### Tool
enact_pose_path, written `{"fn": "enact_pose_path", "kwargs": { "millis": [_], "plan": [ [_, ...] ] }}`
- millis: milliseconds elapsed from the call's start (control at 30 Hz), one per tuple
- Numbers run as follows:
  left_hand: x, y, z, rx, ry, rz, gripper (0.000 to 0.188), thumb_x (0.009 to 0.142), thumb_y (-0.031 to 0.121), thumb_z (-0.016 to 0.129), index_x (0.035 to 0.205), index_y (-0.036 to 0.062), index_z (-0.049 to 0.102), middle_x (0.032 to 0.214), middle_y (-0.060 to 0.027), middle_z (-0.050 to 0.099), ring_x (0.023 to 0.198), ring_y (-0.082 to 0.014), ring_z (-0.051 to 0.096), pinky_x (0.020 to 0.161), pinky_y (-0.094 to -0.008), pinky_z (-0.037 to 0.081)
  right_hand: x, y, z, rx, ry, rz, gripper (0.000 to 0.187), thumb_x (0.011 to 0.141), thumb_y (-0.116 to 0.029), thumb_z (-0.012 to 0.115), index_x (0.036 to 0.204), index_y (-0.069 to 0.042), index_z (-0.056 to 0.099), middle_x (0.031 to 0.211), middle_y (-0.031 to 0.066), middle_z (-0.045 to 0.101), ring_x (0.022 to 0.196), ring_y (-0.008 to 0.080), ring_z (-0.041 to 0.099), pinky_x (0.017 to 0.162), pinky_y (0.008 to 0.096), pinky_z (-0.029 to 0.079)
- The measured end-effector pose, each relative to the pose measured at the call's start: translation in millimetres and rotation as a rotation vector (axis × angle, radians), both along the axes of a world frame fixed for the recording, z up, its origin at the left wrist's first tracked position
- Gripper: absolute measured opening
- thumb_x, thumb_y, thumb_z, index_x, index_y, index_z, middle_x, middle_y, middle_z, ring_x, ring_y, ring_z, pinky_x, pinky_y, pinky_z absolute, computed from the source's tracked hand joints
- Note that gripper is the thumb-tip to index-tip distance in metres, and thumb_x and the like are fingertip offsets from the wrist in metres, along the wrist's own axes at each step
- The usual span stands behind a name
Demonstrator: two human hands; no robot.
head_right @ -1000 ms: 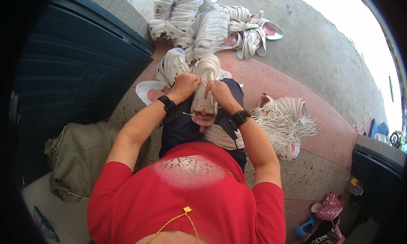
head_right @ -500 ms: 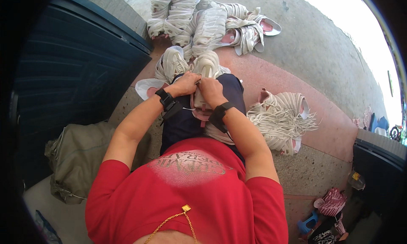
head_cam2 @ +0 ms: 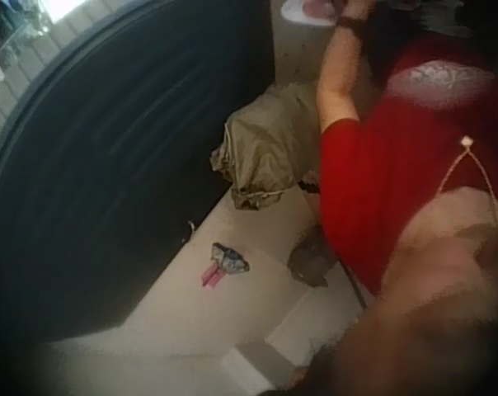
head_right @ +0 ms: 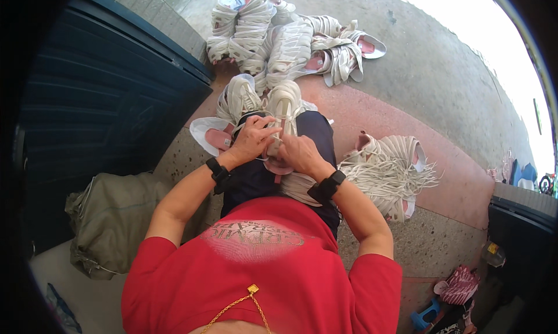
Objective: The person sits on the ground and ties white fabric strips around a pink slipper. They repeatedly wrap the strips around the sole and upper part of the slipper, pulling them tight to secure the material.
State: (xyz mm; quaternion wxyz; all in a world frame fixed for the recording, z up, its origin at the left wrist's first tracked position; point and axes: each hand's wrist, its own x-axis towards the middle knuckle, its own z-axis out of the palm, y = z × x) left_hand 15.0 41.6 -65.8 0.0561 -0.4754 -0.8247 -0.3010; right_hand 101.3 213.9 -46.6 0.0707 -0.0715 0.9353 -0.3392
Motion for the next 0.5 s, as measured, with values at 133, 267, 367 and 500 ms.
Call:
{"fn": "enact_pose_path", "kwargs": {
  "millis": [133,267,367,500],
  "plan": [
    [-8.2,18.8,-2.4,-0.041,-0.236,-0.163,0.012,0.076,0.011,0.068,0.087,0.0053,0.069,0.077,-0.0087,0.064,0.078,-0.0264,0.057,0.073,-0.0348,0.047,17.0,13.7,-38.5,-0.542,-0.069,-0.375,0.024,0.088,-0.022,0.047,0.081,0.0,0.054,0.069,0.0193,0.054,0.059,0.0339,0.055,0.061,0.0442,0.045],
    [24.8,51.3,63.0,0.106,-0.568,-0.28,0.013,0.082,0.013,0.067,0.087,0.0018,0.068,0.067,-0.0072,0.061,0.068,-0.0185,0.058,0.065,-0.0297,0.046,5.4,25.0,-24.0,-1.126,-0.167,-0.692,0.028,0.094,-0.023,0.043,0.076,-0.003,0.051,0.059,0.0035,0.047,0.047,0.0148,0.04,0.046,0.0294,0.037],
    [26.8,51.2,83.1,0.139,-1.029,0.053,0.018,0.086,0.017,0.066,0.092,0.0003,0.068,0.067,0.0,0.06,0.067,-0.0069,0.055,0.062,-0.0233,0.045,0.5,26.9,-13.7,-1.331,-0.227,-0.68,0.023,0.095,-0.023,0.047,0.082,-0.006,0.058,0.064,-0.0031,0.05,0.049,0.0061,0.041,0.045,0.0211,0.034],
    [7.9,34.1,60.1,0.246,-1.051,0.289,0.022,0.09,0.019,0.063,0.098,-0.0009,0.067,0.072,0.0029,0.06,0.066,-0.0025,0.049,0.06,-0.019,0.042,-11.2,-1.2,1.2,-1.454,-0.226,-0.655,0.026,0.093,-0.025,0.055,0.105,-0.003,0.065,0.077,-0.0015,0.06,0.065,0.0053,0.049,0.059,0.0198,0.041]
  ]
}}
